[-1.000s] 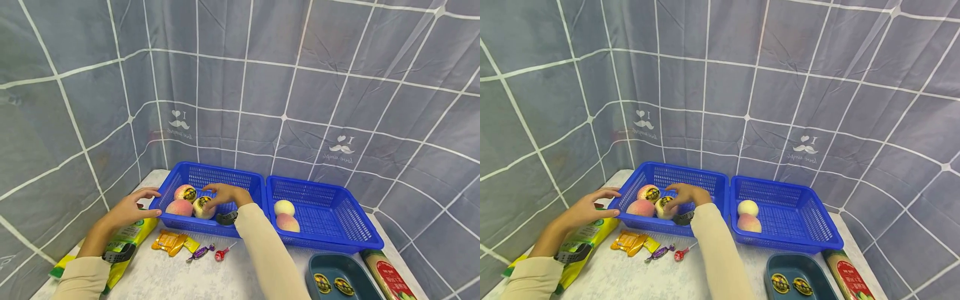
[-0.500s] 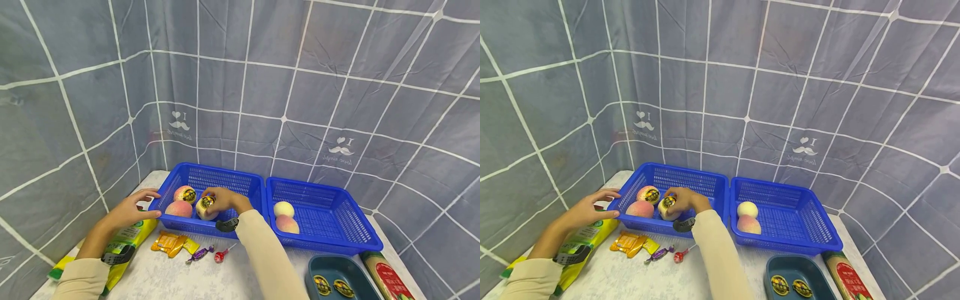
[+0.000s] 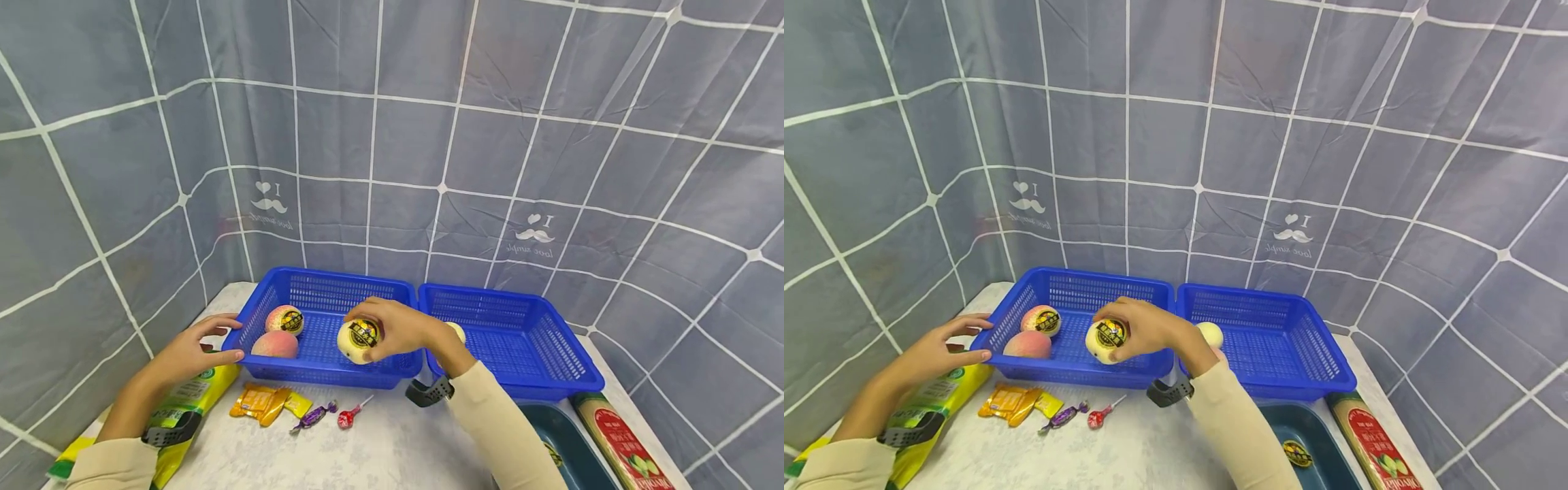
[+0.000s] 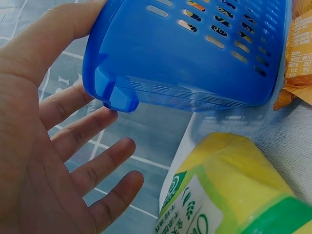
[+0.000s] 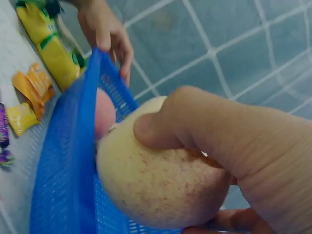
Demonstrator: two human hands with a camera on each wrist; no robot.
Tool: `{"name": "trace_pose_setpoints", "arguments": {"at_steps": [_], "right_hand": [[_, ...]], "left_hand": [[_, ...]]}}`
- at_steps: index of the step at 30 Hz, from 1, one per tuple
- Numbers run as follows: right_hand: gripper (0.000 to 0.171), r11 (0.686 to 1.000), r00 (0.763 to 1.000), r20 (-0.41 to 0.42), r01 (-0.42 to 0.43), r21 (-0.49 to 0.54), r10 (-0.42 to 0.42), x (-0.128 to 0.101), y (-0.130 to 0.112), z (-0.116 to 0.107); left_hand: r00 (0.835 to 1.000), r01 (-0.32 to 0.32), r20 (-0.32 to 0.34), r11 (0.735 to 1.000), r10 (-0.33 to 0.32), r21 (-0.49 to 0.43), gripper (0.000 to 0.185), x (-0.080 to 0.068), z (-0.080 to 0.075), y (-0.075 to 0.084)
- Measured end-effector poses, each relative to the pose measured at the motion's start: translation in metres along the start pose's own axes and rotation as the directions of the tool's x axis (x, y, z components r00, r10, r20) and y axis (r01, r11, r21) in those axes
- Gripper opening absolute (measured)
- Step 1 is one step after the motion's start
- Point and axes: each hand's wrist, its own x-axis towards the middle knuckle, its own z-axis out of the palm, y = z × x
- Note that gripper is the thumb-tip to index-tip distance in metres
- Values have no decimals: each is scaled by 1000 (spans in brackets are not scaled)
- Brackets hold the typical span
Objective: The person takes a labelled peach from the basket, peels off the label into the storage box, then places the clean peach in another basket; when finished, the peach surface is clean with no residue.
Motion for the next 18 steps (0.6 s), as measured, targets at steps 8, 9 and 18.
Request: {"name": "trace_pose_setpoints", "arguments": {"at_steps": [8, 9, 18], "right_hand": [[64, 996, 997, 40, 68, 60, -71, -82, -26, 11], [64, 995, 996, 55, 66, 70, -70, -91, -28, 15], [62, 994, 982, 183, 20, 108, -40, -141, -17, 64]], "left_hand": [[1000, 1, -5, 1000, -1, 7, 49, 2, 0, 1], [1000, -4, -2, 1000, 4, 4, 49, 3, 0, 1], [1000, 10, 1, 1000, -10, 1, 49, 0, 3, -3]]}}
